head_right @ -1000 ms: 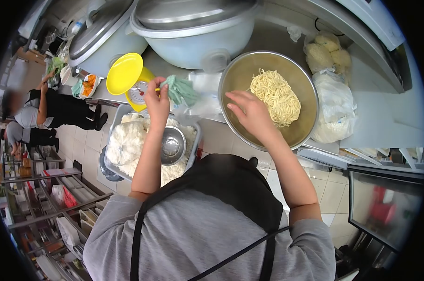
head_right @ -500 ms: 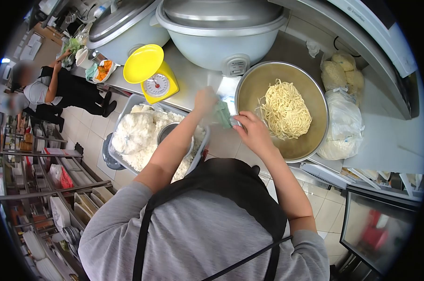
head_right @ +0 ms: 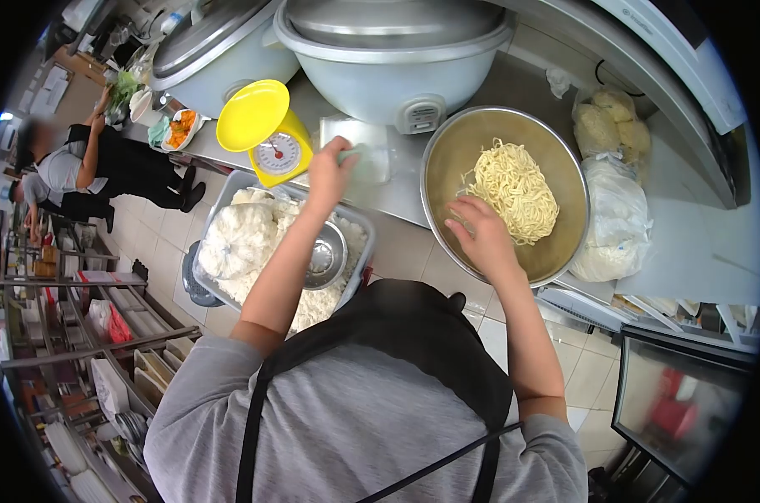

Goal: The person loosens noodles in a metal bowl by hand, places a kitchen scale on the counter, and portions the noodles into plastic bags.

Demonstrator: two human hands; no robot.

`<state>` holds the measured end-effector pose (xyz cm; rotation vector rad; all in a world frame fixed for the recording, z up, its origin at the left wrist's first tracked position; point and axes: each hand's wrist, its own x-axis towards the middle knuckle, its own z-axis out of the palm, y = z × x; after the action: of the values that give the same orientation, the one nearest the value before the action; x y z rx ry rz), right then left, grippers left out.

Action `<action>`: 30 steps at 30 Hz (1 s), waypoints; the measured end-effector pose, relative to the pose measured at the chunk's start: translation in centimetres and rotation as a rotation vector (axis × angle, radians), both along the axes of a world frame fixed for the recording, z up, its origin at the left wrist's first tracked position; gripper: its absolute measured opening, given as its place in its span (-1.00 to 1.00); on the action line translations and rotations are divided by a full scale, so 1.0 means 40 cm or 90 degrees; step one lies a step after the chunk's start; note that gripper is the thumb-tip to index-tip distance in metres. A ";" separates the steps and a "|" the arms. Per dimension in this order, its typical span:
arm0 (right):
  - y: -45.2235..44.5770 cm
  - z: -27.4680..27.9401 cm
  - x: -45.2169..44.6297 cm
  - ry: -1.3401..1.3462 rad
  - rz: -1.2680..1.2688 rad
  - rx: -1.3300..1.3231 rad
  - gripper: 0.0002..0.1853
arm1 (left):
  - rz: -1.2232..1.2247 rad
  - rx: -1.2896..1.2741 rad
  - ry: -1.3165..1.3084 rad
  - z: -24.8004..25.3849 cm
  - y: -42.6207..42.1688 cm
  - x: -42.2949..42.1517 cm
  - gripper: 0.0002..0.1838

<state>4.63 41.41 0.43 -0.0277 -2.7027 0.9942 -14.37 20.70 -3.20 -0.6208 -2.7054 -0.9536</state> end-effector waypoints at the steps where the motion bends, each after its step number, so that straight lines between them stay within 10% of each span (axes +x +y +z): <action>1: -0.001 0.015 -0.002 -0.001 0.003 0.000 -0.73 | -0.043 0.130 -0.046 0.014 0.026 0.020 -0.83; 8: -0.025 0.058 -0.023 0.014 0.012 0.018 -0.75 | -0.265 0.158 -0.065 -0.197 0.137 0.065 -0.74; 16: -0.036 0.054 -0.015 -0.002 0.018 0.027 -0.73 | 0.121 0.029 0.055 -0.179 -0.017 -0.143 -0.79; 25: -0.095 0.053 -0.063 0.037 0.092 0.059 -0.73 | 0.219 -0.268 -0.047 -0.182 0.039 -0.206 -0.49; 30: -0.090 0.039 -0.054 0.014 0.086 0.049 -0.75 | 0.249 -0.144 -0.085 -0.143 0.044 -0.175 -0.45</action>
<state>2.49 37.81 1.98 0.1824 -2.7503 0.9208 -21.35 22.46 -8.91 -0.0504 -2.9198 -0.6157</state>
